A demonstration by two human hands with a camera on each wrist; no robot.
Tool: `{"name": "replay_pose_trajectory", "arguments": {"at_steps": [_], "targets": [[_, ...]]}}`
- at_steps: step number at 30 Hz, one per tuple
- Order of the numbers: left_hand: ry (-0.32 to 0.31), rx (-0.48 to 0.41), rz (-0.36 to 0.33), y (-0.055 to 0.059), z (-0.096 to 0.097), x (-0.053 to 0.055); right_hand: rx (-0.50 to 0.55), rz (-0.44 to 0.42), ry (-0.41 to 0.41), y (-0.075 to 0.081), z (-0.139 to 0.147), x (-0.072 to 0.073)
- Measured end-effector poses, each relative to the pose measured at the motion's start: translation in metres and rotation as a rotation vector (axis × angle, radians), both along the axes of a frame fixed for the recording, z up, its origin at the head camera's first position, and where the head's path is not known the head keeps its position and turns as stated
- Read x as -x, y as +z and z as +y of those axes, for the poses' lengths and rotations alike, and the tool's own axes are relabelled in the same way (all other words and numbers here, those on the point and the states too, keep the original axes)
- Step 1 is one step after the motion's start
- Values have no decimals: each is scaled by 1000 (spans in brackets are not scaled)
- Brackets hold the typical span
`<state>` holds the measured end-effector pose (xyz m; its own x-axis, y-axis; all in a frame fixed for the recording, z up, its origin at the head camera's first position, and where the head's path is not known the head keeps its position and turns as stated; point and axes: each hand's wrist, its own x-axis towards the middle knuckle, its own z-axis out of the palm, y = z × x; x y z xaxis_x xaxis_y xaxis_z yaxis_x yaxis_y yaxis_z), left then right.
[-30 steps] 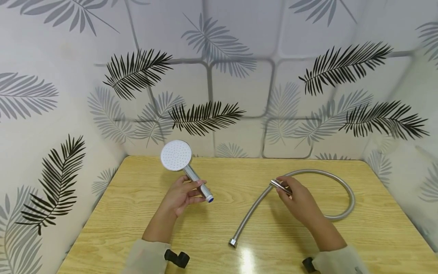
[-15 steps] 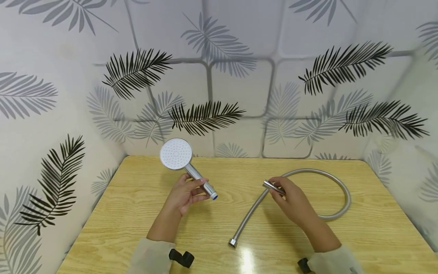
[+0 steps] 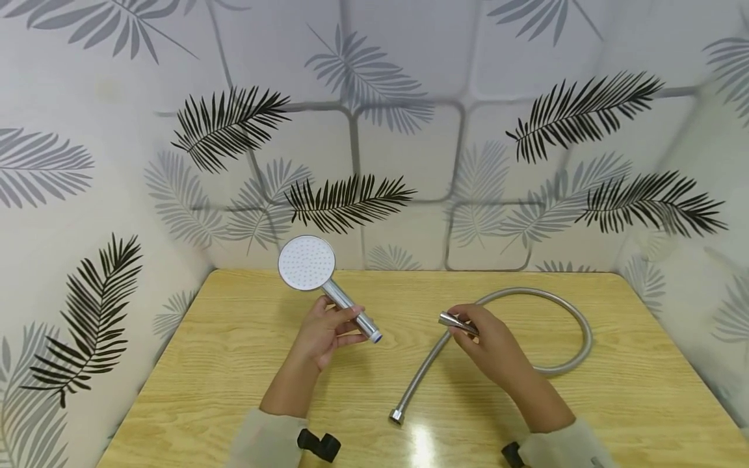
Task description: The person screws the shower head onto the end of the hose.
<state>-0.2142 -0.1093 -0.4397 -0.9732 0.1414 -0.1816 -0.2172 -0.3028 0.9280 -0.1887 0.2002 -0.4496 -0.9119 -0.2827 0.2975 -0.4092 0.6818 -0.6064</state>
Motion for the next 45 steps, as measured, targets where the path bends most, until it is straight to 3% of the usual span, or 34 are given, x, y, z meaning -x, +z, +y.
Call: {"name": "replay_pose_trajectory", "arguments": {"at_steps": [16,45], "targets": [[33,-29,23,1,18,1,12,-25,25,7,-17,-3],[104,-52,34,-1,40,4,98,-72,85,1,-44,-9]]}}
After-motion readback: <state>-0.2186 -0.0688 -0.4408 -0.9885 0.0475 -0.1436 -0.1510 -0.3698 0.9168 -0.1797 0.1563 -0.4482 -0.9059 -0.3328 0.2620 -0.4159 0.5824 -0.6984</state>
